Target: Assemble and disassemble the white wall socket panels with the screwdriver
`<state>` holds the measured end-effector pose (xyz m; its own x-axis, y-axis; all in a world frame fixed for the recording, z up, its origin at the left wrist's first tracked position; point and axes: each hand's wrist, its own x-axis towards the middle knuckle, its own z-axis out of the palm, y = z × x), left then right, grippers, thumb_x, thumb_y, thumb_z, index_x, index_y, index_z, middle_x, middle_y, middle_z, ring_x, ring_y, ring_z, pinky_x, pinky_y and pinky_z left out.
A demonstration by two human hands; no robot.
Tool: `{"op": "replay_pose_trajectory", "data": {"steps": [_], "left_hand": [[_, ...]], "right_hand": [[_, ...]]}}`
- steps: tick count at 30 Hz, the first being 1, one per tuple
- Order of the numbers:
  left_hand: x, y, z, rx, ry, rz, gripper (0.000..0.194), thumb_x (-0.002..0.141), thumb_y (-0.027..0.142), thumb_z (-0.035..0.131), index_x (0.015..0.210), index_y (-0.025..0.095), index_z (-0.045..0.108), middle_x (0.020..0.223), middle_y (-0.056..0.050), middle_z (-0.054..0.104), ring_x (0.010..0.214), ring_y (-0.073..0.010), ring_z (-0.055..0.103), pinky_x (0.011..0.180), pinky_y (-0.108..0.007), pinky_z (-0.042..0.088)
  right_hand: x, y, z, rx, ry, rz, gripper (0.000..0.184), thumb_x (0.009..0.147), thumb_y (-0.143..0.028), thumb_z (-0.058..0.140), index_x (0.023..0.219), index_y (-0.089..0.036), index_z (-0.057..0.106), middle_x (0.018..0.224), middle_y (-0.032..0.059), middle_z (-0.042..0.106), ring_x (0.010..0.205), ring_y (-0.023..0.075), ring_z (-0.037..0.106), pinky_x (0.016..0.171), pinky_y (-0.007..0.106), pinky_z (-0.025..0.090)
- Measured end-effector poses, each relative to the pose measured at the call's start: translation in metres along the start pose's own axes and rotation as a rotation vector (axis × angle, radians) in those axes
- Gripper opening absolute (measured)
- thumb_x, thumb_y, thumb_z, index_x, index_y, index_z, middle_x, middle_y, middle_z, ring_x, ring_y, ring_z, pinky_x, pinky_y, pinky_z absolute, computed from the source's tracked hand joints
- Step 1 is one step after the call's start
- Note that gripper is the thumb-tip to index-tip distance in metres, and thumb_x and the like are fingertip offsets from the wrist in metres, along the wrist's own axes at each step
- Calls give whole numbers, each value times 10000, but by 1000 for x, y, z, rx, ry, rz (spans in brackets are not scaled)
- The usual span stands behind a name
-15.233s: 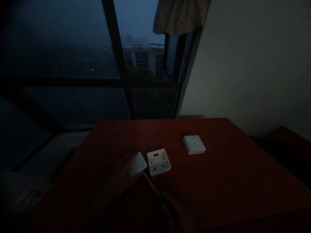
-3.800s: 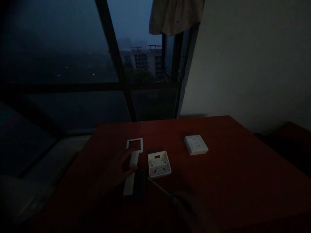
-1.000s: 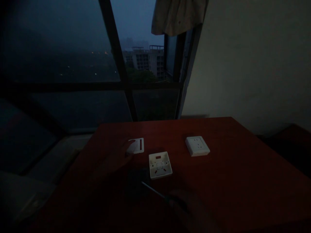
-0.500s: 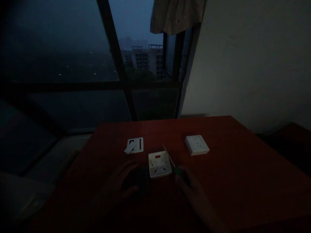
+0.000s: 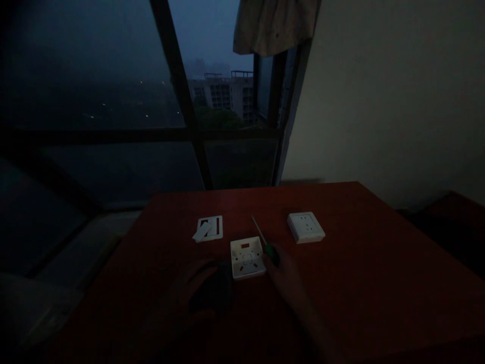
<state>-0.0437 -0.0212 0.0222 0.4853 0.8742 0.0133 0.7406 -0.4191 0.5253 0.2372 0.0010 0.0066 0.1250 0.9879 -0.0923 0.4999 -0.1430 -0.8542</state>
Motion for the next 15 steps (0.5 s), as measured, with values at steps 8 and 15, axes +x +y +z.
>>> {"op": "replay_pose_trajectory", "data": {"steps": [8, 15], "left_hand": [[-1, -1, -11, 56, 36, -5, 800, 579, 304, 806, 1302, 330, 467, 1352, -67, 483, 1196, -325, 475, 981, -490, 426], [10, 0, -25, 24, 213, -21, 733, 644, 360, 765, 1300, 281, 447, 1344, -66, 485, 1201, -297, 471, 997, -451, 417]], "right_hand": [[-3, -7, 2, -22, -80, -69, 423, 812, -362, 473, 1137, -128, 607, 1086, 112, 673, 955, 256, 630, 855, 365, 465], [-5, -13, 11, 20, -94, -80, 368, 804, -360, 495, 1074, -150, 632, 1029, 87, 690, 913, 250, 635, 822, 358, 474]]}}
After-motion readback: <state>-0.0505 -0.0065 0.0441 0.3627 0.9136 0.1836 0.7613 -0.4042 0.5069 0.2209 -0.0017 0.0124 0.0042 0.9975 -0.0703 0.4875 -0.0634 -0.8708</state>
